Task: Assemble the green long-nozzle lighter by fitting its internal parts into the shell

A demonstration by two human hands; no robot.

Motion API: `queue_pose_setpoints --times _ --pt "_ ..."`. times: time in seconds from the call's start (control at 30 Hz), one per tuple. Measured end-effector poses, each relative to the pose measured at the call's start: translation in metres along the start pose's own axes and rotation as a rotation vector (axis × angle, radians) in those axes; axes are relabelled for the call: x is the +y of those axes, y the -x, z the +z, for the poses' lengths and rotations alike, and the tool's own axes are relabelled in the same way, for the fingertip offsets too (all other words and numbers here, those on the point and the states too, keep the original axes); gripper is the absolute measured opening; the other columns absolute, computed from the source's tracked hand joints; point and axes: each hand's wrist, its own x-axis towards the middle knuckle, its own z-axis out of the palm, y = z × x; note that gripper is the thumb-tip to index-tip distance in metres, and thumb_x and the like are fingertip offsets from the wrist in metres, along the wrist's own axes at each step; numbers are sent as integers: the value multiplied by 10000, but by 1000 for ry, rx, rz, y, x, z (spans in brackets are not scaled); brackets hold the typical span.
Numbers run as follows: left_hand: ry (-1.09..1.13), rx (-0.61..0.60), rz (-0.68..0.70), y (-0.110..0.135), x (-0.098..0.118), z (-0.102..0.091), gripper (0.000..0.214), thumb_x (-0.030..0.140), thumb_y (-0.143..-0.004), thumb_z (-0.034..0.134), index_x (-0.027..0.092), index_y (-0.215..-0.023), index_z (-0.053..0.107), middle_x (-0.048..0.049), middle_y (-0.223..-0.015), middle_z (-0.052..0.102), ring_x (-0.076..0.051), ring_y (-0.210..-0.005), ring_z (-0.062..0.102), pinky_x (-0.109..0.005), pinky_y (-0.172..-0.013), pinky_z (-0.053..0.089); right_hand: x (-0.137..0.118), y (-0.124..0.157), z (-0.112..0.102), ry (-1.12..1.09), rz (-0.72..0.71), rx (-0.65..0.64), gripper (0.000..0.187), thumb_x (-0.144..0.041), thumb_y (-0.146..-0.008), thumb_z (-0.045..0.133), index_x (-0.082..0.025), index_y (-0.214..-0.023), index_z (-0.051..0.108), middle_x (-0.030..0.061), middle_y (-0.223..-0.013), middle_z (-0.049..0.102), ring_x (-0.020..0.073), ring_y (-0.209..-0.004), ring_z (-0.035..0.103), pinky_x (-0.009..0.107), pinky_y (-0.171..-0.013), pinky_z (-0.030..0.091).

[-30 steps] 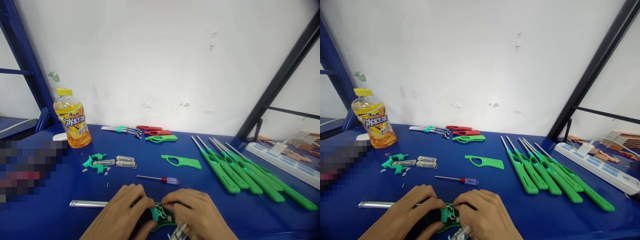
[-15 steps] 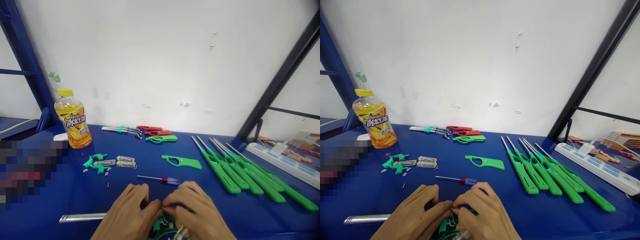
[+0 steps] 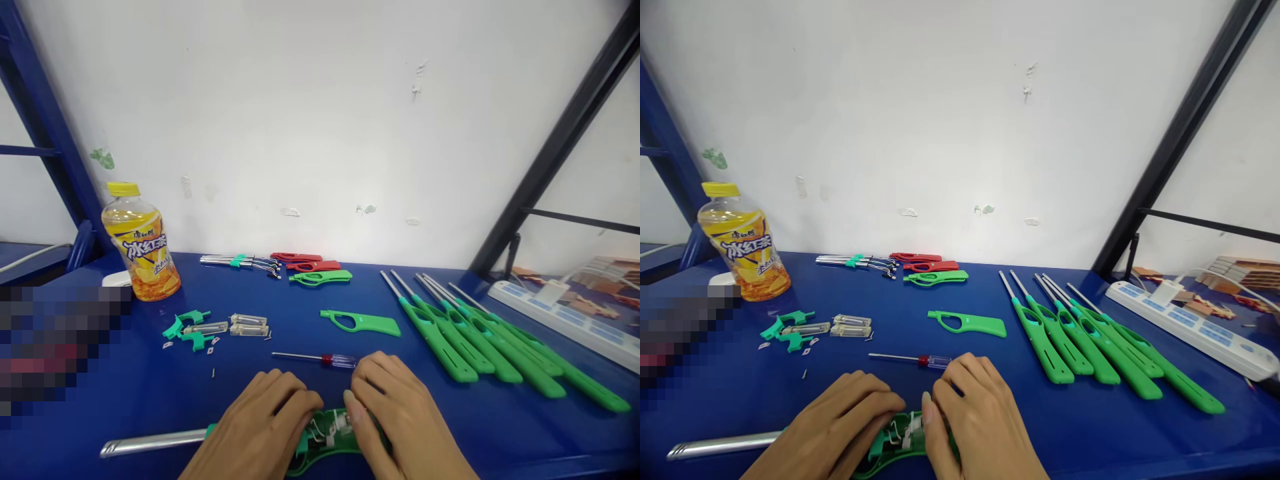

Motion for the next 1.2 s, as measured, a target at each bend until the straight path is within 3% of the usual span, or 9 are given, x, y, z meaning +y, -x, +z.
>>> queue_pose_setpoints --times 0.27,0.53,0.83,1.0,1.2 --pt "0 42 13 -1 0 -4 294 208 -1175 407 324 -1313 640 67 -1180 793 -151 -1006 735 -305 -1031 576 4 -1 3 -9 -16 -38 244 -138 -1130 531 -235 -925 621 2 -902 696 210 -840 603 359 -772 481" --pt "-29 12 47 4 -2 -4 292 209 -1158 443 317 -1325 656 52 -1178 806 -166 -988 746 -322 -1011 602 4 -1 4 -42 -11 -75 232 -125 -1120 552 -234 -942 653 9 -929 703 221 -874 625 362 -780 507" --pt "-40 77 88 2 -1 -3 315 171 -1156 418 280 -1329 658 29 -1174 810 -171 -1002 747 -312 -994 608 3 -2 5 -17 -24 -76 211 -128 -1110 577 -230 -938 643 10 -925 696 220 -851 625 359 -754 502" --pt "-63 121 87 4 -1 -1 292 313 -1199 426 275 -1362 664 7 -1164 808 -172 -1019 753 -296 -992 602 4 -1 7 31 -69 -34 303 -221 -1179 498 -234 -908 631 3 -860 678 214 -798 618 356 -719 487" --pt "-80 145 110 9 -1 2 323 189 -1159 448 262 -1391 661 8 -1184 816 -182 -1018 748 -306 -971 607 2 -5 6 65 -97 -13 470 -386 -1244 326 -237 -916 628 -3 -833 697 191 -769 646 328 -709 501"
